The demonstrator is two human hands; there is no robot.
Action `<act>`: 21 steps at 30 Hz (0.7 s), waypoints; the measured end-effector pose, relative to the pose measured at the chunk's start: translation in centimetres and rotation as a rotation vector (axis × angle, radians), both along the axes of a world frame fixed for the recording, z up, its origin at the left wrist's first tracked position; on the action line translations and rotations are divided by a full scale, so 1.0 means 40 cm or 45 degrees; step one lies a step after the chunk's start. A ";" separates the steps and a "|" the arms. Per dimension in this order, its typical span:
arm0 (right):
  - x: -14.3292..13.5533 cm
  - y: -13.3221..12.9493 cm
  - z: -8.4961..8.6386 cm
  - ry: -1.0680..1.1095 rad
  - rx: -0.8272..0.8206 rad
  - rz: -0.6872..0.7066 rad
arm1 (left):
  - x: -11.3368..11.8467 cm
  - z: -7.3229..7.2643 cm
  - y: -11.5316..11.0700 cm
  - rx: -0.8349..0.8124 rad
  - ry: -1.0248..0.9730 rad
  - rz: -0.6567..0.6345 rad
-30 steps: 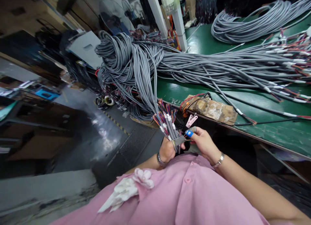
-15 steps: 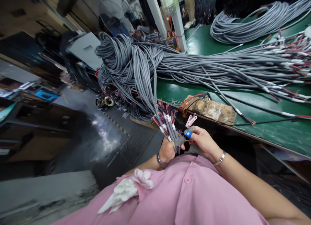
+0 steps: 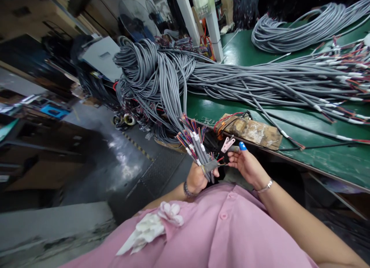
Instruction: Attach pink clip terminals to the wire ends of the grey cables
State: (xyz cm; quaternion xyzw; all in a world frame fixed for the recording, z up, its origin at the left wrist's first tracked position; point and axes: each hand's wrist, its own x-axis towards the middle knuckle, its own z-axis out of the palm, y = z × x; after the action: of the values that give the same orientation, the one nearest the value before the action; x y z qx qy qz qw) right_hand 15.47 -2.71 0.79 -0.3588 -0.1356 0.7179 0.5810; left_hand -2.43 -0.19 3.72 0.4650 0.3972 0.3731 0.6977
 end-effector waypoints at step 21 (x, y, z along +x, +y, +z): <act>-0.052 0.067 0.017 -0.009 0.109 -0.224 | 0.050 -0.010 0.021 -0.006 -0.027 -0.005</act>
State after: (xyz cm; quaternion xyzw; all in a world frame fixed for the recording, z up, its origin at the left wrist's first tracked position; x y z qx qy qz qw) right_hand 13.40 -0.03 1.46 -0.3468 -0.1361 0.6564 0.6560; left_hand -0.44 0.66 3.31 0.4600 0.3899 0.3756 0.7038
